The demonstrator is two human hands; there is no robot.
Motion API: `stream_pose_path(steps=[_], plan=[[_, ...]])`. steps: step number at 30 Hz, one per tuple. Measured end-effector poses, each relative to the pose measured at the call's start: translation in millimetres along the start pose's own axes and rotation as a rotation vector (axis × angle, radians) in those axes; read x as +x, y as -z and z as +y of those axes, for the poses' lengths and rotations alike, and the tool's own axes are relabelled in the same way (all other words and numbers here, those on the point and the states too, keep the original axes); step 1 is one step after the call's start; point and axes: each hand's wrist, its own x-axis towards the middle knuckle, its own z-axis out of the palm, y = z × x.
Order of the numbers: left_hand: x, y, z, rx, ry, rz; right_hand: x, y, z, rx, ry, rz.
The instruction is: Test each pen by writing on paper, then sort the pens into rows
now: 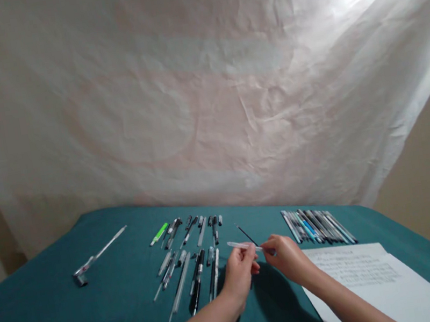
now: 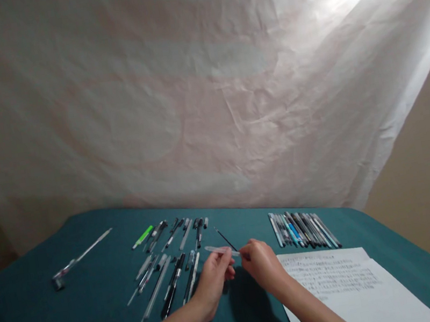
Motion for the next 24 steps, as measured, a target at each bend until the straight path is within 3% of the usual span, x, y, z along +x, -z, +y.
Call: stream_pose_path(steps=[6, 11, 15, 18, 24], plan=[[3.4, 2.0, -4.7, -0.146, 0.017, 0.117, 0.3, 5.5, 3.2, -0.103, -0.055, 0.007], [5.6, 4.6, -6.9, -0.284, 0.058, 0.2, 3.3, 36.8, 32.6, -0.142, -0.123, 0.004], [5.3, 5.0, -5.4, -0.335, 0.073, 0.213, -4.4, 66.4, 54.8, -0.165, -0.126, -0.202], [4.8, 4.7, -4.6, -0.345, 0.071, 0.215, -12.3, 76.7, 61.8, -0.165, -0.106, -0.346], [4.4, 4.9, -4.7, -0.343, 0.056, 0.198, -15.8, 74.2, 54.9, -0.174, -0.101, -0.393]])
